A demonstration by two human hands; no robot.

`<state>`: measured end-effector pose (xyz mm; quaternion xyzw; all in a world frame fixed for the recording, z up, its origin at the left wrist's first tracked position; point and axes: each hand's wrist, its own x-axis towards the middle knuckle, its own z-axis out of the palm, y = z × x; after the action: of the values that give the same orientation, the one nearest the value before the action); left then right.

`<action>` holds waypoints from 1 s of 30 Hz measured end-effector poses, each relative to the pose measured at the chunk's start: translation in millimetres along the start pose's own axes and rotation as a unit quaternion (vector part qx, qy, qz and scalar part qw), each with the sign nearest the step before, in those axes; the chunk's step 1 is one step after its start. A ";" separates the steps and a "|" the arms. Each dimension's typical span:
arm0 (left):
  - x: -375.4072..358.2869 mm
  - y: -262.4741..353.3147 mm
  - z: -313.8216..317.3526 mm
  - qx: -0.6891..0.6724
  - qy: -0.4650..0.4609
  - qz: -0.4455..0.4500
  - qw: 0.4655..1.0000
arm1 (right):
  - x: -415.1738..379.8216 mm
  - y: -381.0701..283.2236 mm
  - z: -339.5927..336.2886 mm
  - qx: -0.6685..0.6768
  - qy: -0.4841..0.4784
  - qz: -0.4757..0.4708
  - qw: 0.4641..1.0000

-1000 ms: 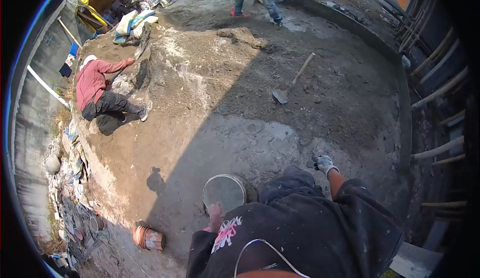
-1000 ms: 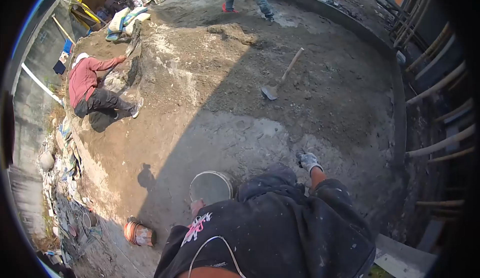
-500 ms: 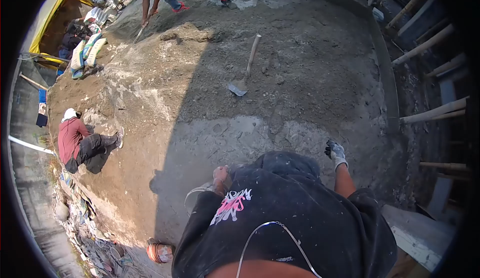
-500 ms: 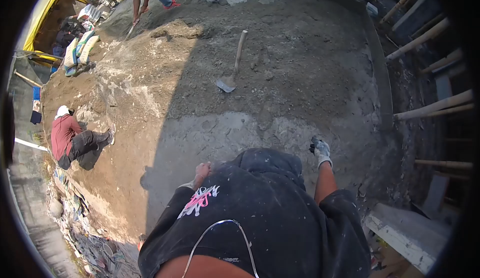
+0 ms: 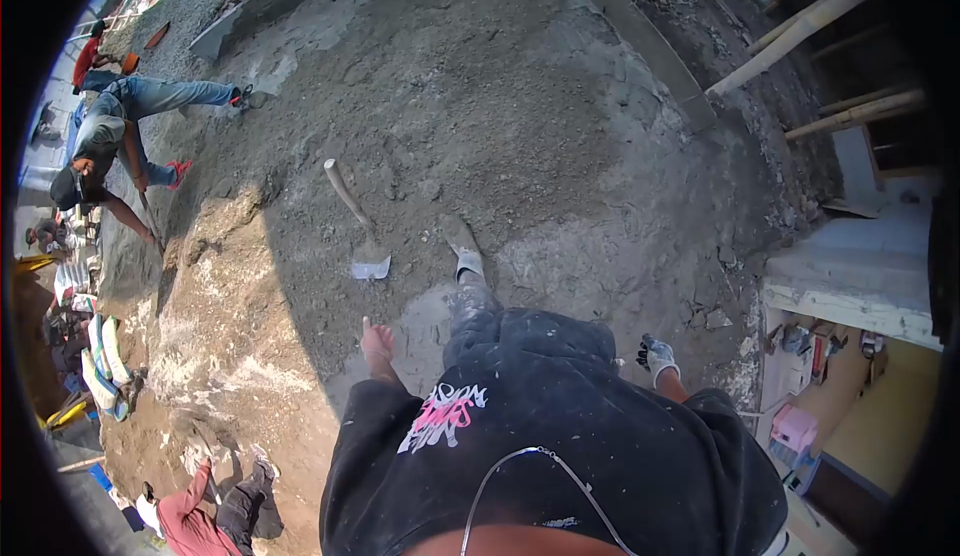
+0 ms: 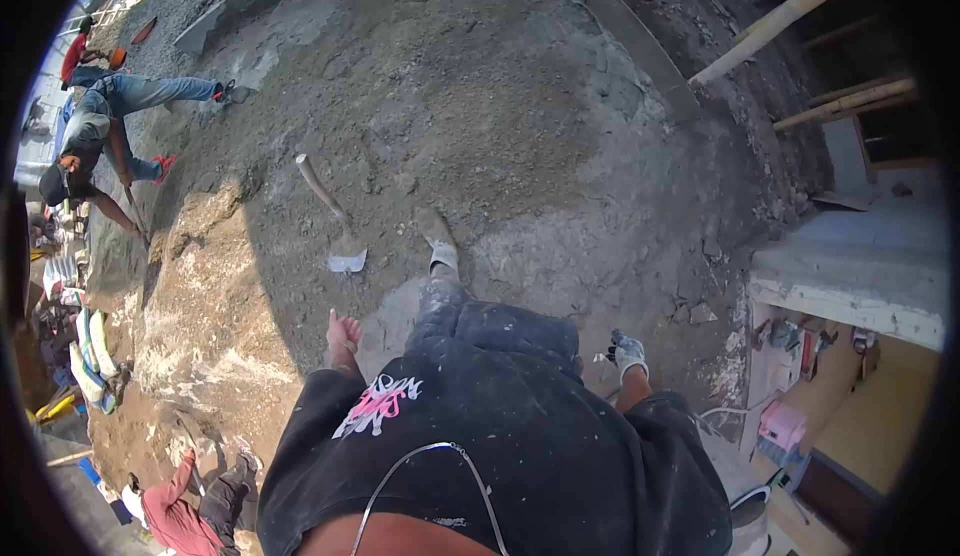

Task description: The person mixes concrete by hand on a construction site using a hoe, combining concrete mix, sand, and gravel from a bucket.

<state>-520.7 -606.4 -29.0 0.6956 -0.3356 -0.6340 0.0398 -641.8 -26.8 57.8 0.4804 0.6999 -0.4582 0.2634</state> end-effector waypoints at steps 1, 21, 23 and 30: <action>11.2 36.0 20.3 -0.071 0.001 -0.004 0.997 | -3.9 2.8 2.9 -0.035 0.005 0.045 0.998; 220.0 245.5 189.1 -0.679 -0.068 -0.234 0.692 | -118.5 -38.9 33.4 -0.159 -0.003 0.226 0.961; 196.2 234.2 197.3 -0.624 -0.101 -0.211 0.746 | -86.4 -49.3 32.3 -0.213 -0.030 0.217 0.952; -12.5 87.1 242.1 -0.051 -0.063 -0.163 0.983 | 44.9 -199.2 160.7 -0.188 -0.068 0.123 0.972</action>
<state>-776.6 -577.4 -23.1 0.6964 -0.1871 -0.6911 -0.0498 -853.3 -174.8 27.9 0.4725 0.6895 -0.3143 0.4500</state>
